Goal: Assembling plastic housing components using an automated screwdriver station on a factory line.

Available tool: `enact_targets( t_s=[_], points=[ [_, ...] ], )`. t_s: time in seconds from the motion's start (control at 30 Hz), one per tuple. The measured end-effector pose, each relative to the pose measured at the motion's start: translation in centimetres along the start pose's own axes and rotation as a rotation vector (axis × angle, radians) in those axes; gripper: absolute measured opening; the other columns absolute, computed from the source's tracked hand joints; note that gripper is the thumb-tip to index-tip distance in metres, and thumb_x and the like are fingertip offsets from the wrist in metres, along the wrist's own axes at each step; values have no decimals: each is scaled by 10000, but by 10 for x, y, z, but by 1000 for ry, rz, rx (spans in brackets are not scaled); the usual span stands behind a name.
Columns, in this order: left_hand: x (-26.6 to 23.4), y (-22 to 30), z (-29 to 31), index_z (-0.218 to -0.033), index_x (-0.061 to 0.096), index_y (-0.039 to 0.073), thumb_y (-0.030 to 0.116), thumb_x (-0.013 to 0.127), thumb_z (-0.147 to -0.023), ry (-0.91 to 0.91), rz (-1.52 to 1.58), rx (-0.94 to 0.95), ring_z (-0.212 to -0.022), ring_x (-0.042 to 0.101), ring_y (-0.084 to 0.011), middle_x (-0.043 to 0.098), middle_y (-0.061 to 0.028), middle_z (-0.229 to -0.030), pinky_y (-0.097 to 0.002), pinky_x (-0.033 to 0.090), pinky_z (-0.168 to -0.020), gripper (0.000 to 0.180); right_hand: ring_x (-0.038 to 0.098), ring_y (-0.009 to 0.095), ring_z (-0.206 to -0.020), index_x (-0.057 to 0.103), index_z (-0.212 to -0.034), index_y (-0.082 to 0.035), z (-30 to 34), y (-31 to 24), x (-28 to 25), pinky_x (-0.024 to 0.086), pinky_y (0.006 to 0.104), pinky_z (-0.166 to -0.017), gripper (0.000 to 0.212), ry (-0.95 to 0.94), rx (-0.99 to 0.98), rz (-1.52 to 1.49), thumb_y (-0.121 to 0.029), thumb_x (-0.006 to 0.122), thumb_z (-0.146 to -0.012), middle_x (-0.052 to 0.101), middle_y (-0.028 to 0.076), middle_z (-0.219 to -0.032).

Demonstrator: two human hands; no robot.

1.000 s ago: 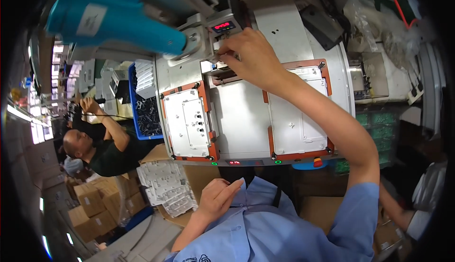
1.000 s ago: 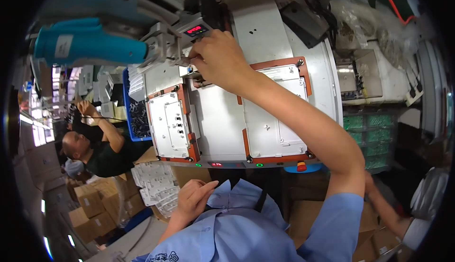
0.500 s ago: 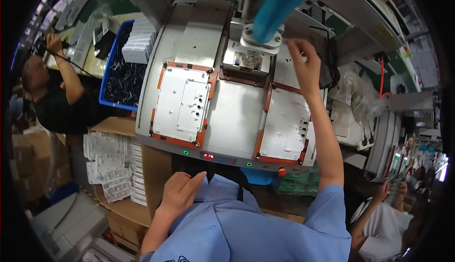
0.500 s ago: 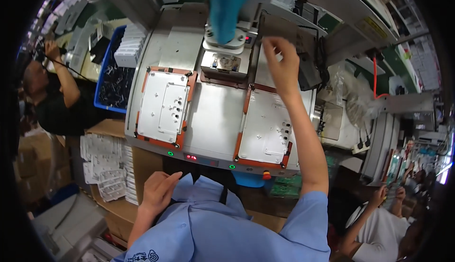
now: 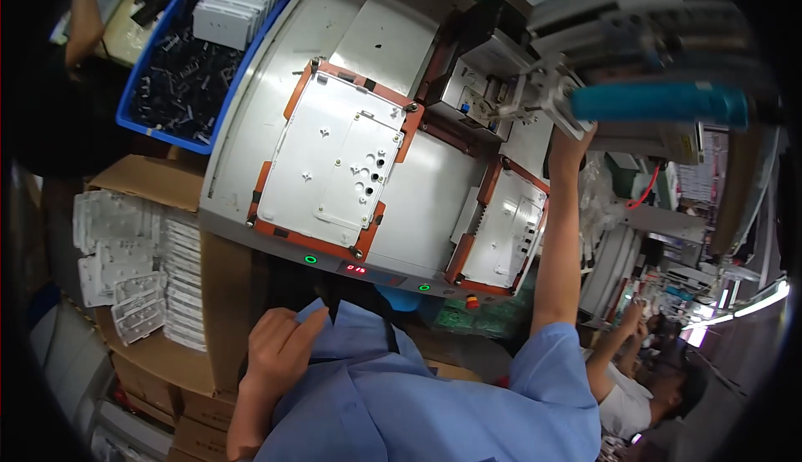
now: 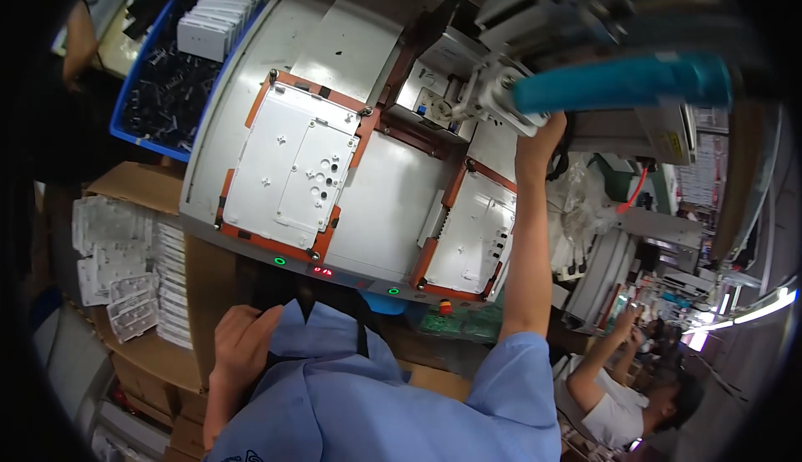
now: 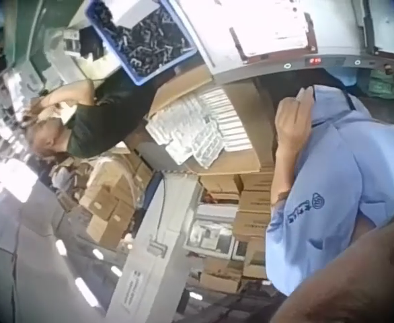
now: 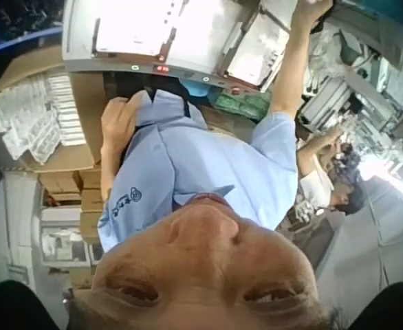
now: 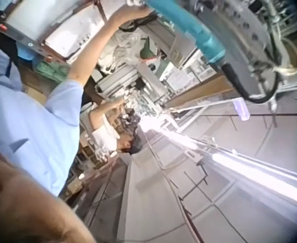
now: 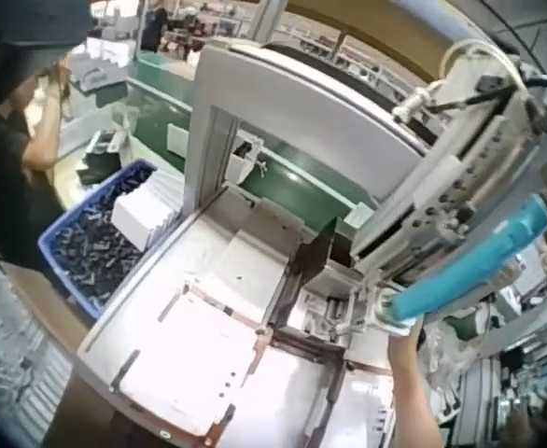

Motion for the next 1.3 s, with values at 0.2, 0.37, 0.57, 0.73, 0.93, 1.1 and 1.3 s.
enact_targets(
  t_s=[0.2,0.37,0.57,0.73,0.93,1.1,1.3],
  points=[
    [-17,-47,9,-1021,648,-1,-26,643,-766,-24,150,-86,-660,546,-299,544,-125,-741,-401,473,-625,256,519,86,-815,618,-1085,-2,66,-41,9,413,235,-738,259,23,446,-160,-214,541,-958,600,8,-944],
    [-33,-88,10,-1042,648,24,33,681,-764,17,177,-119,-585,503,-209,448,-43,-639,-363,499,-625,280,368,83,-667,546,-1146,5,89,-64,49,316,239,-635,381,-90,588,-553,-334,473,-988,414,-27,-733],
    [-52,-132,19,-1103,626,50,10,616,-830,-81,274,-320,-763,542,-316,541,-170,-849,-395,453,-654,276,297,76,-559,405,-1323,-1,91,-72,76,244,238,-562,535,-137,741,-1063,-382,499,-960,323,-56,-605],
    [-56,-148,17,-1092,623,36,1,610,-832,-82,291,-314,-733,538,-301,533,-150,-787,-396,465,-664,262,310,83,-564,416,-1311,-11,94,-70,83,251,242,-567,562,-86,794,-1238,-393,559,-925,372,-49,-615],
    [-57,-157,18,-1101,615,12,1,613,-822,-61,309,-242,-643,503,-250,483,-91,-704,-390,485,-666,278,319,85,-568,421,-1303,-18,94,-68,82,259,244,-573,565,-83,810,-1277,-396,578,-914,402,-49,-635],
    [-59,-165,29,-1083,617,17,17,599,-848,-77,361,-287,-699,528,-283,532,-118,-763,-395,472,-679,236,326,77,-535,452,-1239,-22,92,-66,92,254,235,-531,526,-100,821,-1342,-366,631,-884,442,-48,-665],
    [-50,-190,27,-1110,647,28,70,556,-932,-26,373,-234,-598,559,-243,587,-141,-719,-383,546,-693,205,309,70,-505,463,-1245,-24,96,-66,85,235,235,-501,540,-36,851,-1216,-387,623,-878,451,-49,-682]
  ],
)
Point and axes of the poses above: each hand's wrist, its own z-axis away from the middle knuckle, its own x-axis out of the palm, y = z × x, the point moved 6 cm from there along -z, towards the middle knuckle
